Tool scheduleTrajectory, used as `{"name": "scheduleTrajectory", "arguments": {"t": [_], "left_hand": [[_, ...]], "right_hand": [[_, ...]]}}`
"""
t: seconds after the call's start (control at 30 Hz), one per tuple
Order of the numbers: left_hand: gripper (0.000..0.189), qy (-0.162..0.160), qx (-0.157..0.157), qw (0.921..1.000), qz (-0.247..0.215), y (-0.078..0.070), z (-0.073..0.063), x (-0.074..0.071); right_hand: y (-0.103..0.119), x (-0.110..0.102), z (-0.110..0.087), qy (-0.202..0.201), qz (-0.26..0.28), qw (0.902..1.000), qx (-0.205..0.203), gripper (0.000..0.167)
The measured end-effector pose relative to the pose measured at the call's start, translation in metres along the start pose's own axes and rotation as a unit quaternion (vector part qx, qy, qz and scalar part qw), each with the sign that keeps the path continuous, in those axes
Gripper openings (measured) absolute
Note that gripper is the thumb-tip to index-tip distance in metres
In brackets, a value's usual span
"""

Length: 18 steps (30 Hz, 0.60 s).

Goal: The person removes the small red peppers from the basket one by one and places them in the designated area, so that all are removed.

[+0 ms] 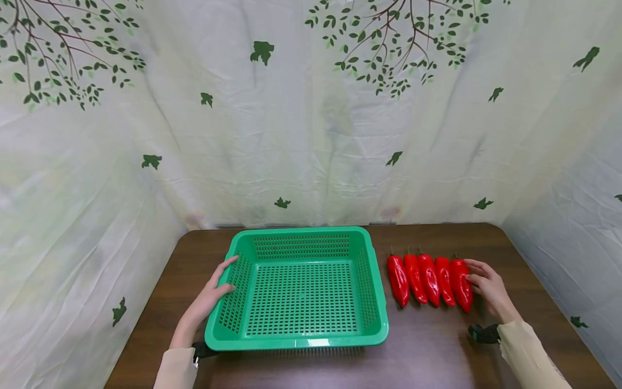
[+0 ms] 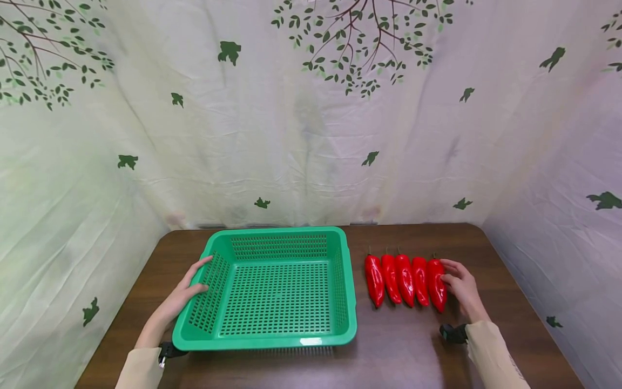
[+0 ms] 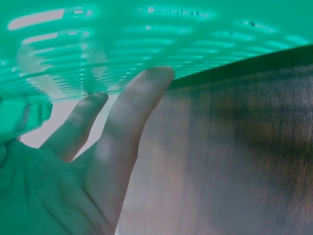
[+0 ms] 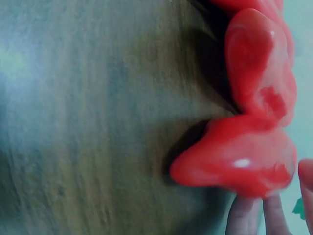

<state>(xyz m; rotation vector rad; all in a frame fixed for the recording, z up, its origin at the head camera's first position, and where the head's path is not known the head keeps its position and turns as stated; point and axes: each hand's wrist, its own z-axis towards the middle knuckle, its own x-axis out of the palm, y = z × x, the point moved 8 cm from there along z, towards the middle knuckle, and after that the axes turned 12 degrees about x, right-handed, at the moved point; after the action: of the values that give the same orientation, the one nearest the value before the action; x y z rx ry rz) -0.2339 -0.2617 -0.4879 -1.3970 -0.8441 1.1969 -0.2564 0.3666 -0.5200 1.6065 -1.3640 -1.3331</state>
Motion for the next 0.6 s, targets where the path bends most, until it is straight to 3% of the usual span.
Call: {"name": "scheduleTrajectory", "arguments": {"t": [0.4, 0.6], "left_hand": [[0.065, 0.002, -0.01, 0.9999, 0.005, 0.0035, 0.0003, -0.0011], [0.063, 0.019, 0.019, 0.9991, 0.033, -0.0014, 0.0014, -0.0035]], "right_hand": [[-0.0033, -0.0039, -0.0032, -0.032, 0.018, 0.9991, 0.022, 0.045], [0.0005, -0.0064, -0.0069, -0.035, 0.044, 0.9983, 0.014, 0.04]]}}
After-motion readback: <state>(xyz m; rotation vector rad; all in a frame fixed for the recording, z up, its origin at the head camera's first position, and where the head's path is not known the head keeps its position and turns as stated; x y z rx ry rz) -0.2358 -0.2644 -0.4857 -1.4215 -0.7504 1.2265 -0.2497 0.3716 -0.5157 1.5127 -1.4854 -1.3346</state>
